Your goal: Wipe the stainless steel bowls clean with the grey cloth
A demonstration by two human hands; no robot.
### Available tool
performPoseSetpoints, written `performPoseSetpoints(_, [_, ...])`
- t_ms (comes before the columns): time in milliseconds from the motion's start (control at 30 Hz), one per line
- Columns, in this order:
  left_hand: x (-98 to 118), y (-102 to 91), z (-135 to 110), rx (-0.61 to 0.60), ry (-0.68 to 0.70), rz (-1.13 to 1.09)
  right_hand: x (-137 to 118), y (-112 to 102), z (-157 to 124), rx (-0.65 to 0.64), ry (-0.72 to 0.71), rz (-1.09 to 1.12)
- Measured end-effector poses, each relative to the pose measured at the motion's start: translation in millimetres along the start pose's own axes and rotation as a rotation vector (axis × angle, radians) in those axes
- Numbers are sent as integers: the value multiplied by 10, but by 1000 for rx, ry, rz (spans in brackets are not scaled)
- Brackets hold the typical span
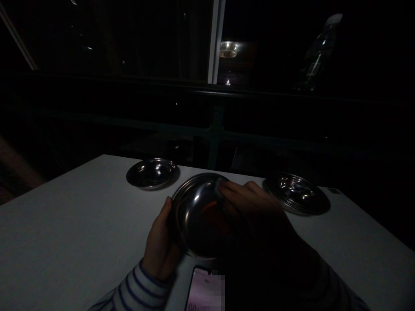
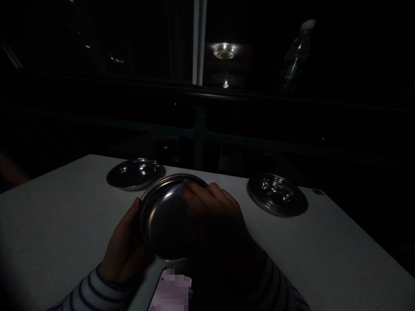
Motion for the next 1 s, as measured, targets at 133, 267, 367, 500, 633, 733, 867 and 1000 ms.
performPoseSetpoints(133, [-8, 14, 0, -41, -39, -16, -25, 14, 16, -33, -7, 15])
performPoseSetpoints(267, [25, -4, 17, -32, -32, -9, -47, 47, -1, -48, -61, 36])
performPoseSetpoints(367, [70, -19, 40, 0, 26, -28, 77, 10, -1, -33, 0, 24])
performPoseSetpoints(500, [68, -5, 27, -15, 18, -24, 74, -3, 2, -3, -20, 19])
performPoseSetpoints(633, [75, -9, 24, -16, -7, -4, 24, 23, -10, 20, -64, 36])
performPoseSetpoints(733, [105, -24, 42, 16, 54, -34, 85, 19, -16, -14, -41, 32])
performPoseSetpoints(867, [60, -31, 25, 1, -7, -11, 84, -3, -13, -27, -41, 62])
performPoseSetpoints(1000, [70, -67, 54, 2, 5, -27, 69, -9, -9, -18, -55, 86])
Point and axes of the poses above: each hand's wrist, its own z-axis towards the middle knuckle, its own y-axis out of the palm, x = y × z, the point moved 3 cm from there along z, towards the middle knuckle, and after that the axes turned 12 degrees about y, right-handed, at the moved point
